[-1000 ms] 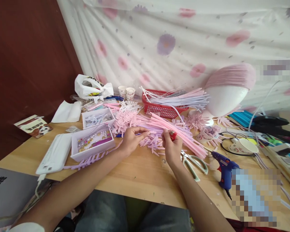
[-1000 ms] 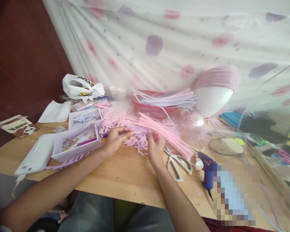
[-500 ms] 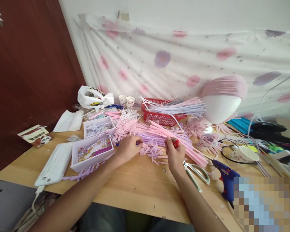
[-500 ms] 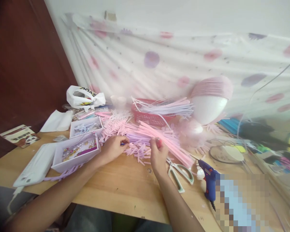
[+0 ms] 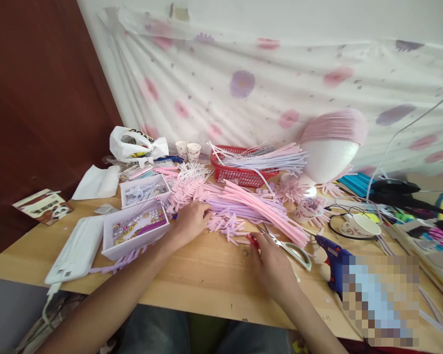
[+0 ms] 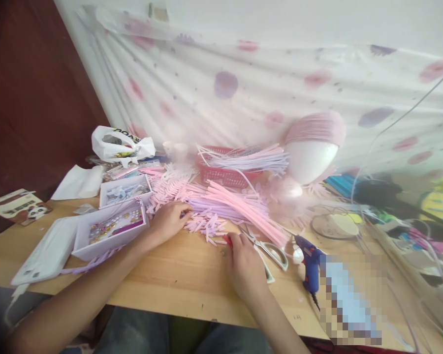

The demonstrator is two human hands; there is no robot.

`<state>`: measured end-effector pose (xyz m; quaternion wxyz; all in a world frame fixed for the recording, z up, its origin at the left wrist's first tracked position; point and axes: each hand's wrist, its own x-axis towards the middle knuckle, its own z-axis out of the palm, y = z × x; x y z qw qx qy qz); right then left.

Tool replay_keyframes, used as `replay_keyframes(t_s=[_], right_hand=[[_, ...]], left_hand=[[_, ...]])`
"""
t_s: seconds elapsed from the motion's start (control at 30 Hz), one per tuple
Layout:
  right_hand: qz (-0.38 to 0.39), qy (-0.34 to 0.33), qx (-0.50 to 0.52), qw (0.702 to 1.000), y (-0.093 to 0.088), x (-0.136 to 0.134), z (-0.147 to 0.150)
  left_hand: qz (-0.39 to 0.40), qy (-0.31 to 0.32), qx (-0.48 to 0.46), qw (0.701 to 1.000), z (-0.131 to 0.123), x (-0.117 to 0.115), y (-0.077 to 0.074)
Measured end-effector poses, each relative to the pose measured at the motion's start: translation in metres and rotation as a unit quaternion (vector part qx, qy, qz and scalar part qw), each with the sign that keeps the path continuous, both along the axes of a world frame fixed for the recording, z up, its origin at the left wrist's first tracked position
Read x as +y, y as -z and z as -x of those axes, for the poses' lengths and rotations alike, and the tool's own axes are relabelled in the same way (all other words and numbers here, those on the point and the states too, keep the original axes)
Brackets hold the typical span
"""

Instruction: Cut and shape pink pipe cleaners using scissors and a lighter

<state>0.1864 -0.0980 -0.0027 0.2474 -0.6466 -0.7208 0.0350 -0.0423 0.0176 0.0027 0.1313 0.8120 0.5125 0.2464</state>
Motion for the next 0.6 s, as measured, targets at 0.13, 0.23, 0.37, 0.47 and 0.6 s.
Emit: replay_keyframes(t_s=[0.13,0.23,0.37,0.47,0.6], right_hand=[[-0.020,-0.033,-0.119,0.992,0.012,-0.021,0.007],[-0.047,-0.057,-0.102,0.992,0.007,-0.013,0.000],[-0.090,-0.007,-0.098,0.991,-0.011,0.023,-0.022],[-0.094,0.041,-0.145,0.984,-0.024,0.057,-0.027],[-0.101,0.041,-0.221,0.969,-0.024,0.089,-0.018]], left_hand=[[-0.020,0.011,-0.003,1.000,-0.004,-0.006,-0.002],[-0.035,-0.024,-0.023,0.999,-0.005,-0.008,-0.005],[-0.057,-0.058,-0.097,0.992,-0.004,-0.010,-0.009],[-0.084,-0.054,-0.168,0.981,-0.003,-0.010,-0.009],[-0.101,-0.061,-0.238,0.964,0.000,-0.010,-0.007]])
